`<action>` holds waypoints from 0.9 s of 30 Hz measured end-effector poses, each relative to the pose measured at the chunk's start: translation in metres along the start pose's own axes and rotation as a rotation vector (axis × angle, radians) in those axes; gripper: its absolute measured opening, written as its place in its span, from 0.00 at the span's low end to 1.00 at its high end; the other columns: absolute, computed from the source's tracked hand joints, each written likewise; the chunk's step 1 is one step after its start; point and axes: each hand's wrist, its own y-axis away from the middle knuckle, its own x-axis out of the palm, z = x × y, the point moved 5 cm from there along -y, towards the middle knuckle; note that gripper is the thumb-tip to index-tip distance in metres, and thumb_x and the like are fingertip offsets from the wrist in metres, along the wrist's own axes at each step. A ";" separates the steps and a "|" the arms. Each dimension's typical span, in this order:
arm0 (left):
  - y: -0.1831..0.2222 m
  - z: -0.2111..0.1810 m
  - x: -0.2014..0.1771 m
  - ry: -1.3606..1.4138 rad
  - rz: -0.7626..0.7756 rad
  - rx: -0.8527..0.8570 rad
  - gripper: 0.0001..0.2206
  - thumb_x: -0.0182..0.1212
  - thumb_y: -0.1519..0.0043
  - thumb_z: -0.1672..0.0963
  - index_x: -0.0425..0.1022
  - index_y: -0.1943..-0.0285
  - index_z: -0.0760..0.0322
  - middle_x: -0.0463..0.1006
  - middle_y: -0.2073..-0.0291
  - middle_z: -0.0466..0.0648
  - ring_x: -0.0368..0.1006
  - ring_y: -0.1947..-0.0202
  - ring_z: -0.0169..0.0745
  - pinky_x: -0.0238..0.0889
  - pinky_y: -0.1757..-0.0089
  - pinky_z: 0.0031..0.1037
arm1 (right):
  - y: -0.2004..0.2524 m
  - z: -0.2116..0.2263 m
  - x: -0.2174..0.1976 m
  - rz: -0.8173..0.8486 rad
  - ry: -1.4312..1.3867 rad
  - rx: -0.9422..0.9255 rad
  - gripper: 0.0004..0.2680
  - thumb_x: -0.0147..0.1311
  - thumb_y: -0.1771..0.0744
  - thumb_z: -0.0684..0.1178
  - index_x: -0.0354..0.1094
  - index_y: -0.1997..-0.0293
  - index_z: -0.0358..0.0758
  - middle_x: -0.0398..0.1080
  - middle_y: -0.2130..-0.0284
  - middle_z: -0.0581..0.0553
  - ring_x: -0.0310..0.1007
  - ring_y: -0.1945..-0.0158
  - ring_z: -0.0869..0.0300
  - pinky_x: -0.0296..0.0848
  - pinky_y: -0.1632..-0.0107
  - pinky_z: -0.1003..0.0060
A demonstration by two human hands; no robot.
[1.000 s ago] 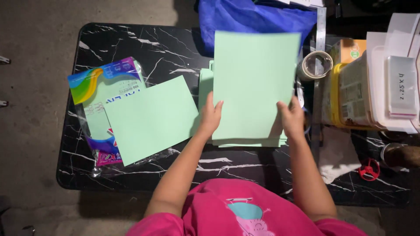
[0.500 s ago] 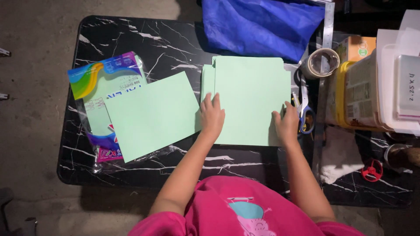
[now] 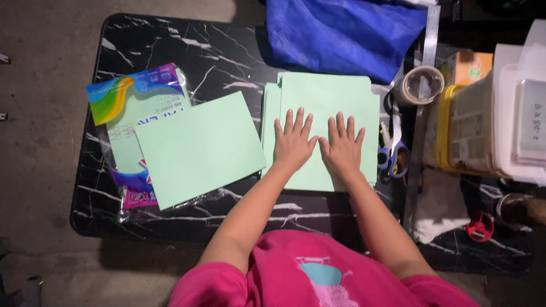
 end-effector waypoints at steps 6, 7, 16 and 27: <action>-0.003 0.002 -0.005 0.025 0.051 -0.032 0.30 0.45 0.32 0.43 0.56 0.21 0.54 0.51 0.23 0.53 0.44 0.24 0.60 0.38 0.35 0.65 | -0.004 -0.001 0.003 0.009 0.005 0.006 0.26 0.45 0.31 0.63 0.53 0.25 0.43 0.46 0.24 0.41 0.36 0.21 0.42 0.32 0.29 0.30; -0.005 0.001 -0.007 0.028 0.058 -0.028 0.31 0.45 0.32 0.43 0.55 0.21 0.54 0.51 0.23 0.53 0.44 0.24 0.60 0.38 0.35 0.65 | -0.004 -0.001 0.002 0.005 0.004 0.010 0.26 0.45 0.31 0.63 0.53 0.25 0.43 0.46 0.24 0.41 0.36 0.21 0.42 0.32 0.29 0.30; 0.000 0.004 0.006 0.055 0.022 -0.038 0.30 0.47 0.32 0.43 0.56 0.22 0.53 0.50 0.23 0.52 0.45 0.24 0.59 0.39 0.34 0.65 | -0.003 0.005 -0.006 0.012 -0.004 0.025 0.26 0.45 0.31 0.62 0.52 0.24 0.42 0.45 0.24 0.41 0.36 0.21 0.42 0.32 0.28 0.31; 0.134 0.027 -0.025 0.240 0.024 0.192 0.32 0.56 0.35 0.46 0.62 0.25 0.68 0.58 0.25 0.56 0.48 0.23 0.56 0.42 0.32 0.59 | -0.005 -0.001 -0.001 0.011 -0.019 0.031 0.26 0.44 0.31 0.62 0.52 0.24 0.43 0.45 0.23 0.41 0.35 0.21 0.42 0.29 0.27 0.32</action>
